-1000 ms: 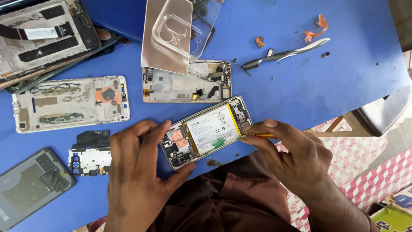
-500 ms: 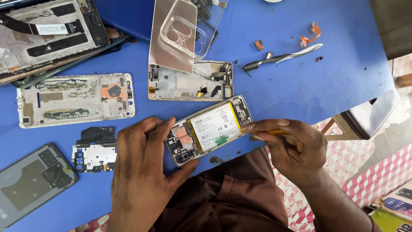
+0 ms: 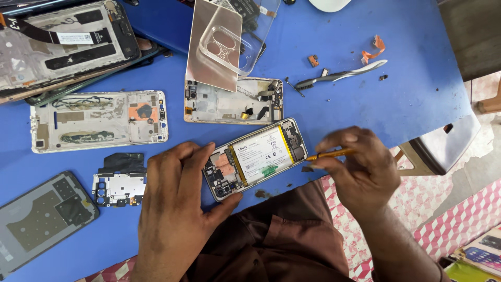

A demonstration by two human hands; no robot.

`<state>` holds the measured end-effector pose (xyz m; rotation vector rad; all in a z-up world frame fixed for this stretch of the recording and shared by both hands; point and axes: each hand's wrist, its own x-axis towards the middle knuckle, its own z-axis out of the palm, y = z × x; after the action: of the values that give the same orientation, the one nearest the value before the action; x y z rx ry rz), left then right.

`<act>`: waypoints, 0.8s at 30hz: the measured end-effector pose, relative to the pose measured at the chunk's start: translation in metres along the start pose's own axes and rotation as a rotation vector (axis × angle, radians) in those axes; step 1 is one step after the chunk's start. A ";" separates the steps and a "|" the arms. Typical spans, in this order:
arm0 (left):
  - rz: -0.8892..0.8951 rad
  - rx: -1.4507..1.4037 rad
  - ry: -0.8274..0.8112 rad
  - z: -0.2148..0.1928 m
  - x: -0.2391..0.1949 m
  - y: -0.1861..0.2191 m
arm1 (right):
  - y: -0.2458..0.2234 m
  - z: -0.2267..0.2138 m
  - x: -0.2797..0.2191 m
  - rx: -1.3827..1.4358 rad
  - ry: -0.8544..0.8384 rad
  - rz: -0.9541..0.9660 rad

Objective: The person uses a small screwdriver to work on the internal components of a disassembled smartphone. They manipulate the battery area and surrounding parts while other phone components and tools are visible on the workbench.

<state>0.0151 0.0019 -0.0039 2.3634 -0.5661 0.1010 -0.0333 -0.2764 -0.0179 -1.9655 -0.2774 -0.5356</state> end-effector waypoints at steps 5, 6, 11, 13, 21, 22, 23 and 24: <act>0.008 -0.009 0.004 0.000 -0.001 -0.001 | -0.007 0.001 -0.008 -0.159 0.025 -0.048; 0.007 -0.005 0.000 0.000 -0.001 -0.001 | -0.009 0.001 -0.008 -0.179 0.007 -0.036; 0.014 0.004 0.007 0.001 0.000 0.000 | -0.013 -0.001 0.006 -0.086 -0.135 -0.071; 0.013 0.002 0.005 0.000 -0.001 0.000 | -0.014 -0.002 0.012 0.051 -0.268 -0.184; 0.021 -0.007 0.019 -0.001 -0.001 0.000 | -0.020 0.006 0.003 -0.260 -0.052 -0.141; 0.015 -0.008 0.014 -0.001 -0.001 -0.001 | -0.020 0.006 0.002 -0.273 -0.027 -0.144; 0.010 -0.009 0.008 -0.001 -0.001 -0.001 | -0.020 0.006 0.001 -0.288 0.000 -0.145; 0.006 -0.011 0.001 0.000 -0.001 -0.001 | -0.019 0.004 0.002 -0.214 -0.039 -0.144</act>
<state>0.0145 0.0035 -0.0046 2.3512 -0.5715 0.1020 -0.0384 -0.2639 -0.0030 -2.1763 -0.4026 -0.6427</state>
